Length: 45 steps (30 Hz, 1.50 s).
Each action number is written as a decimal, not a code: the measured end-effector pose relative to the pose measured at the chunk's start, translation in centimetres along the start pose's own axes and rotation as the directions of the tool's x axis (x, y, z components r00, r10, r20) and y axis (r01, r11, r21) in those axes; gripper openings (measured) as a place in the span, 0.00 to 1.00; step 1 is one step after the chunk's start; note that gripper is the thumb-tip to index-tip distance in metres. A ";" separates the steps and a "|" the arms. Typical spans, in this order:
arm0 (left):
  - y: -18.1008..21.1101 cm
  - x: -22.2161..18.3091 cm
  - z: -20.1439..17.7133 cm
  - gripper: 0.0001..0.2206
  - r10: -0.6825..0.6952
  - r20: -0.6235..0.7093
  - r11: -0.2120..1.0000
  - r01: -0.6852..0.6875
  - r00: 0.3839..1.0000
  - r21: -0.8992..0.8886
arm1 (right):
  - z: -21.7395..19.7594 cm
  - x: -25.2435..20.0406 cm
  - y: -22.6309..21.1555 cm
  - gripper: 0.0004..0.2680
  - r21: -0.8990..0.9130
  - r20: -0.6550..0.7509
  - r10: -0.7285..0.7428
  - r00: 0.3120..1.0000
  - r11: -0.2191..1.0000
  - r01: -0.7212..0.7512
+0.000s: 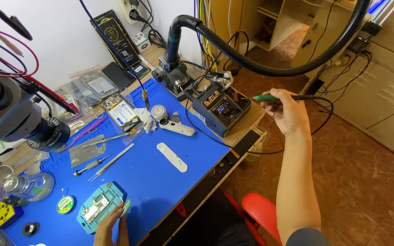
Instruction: The person applies a soldering iron to a circuit board held in a blue fixture, then reaches into a drawer to retrieve a small screwdriver and other components.
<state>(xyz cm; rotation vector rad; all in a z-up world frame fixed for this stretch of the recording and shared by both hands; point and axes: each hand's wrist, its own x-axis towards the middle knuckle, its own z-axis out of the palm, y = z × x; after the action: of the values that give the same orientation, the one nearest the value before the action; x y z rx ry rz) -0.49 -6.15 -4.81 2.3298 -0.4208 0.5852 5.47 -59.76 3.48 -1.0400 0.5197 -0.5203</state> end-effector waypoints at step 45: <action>-2.6 3.7 -8.0 0.05 0.141 -0.105 0.988 -0.147 0.984 -0.049 | 22.8 -21.5 18.4 0.10 -0.273 0.937 -0.036 0.347 0.544 0.794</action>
<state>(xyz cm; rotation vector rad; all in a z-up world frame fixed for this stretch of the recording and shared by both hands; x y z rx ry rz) 1.48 0.72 0.94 2.2175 -0.5544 0.7482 6.13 -23.67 -0.34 -2.1023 -0.6621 -0.1807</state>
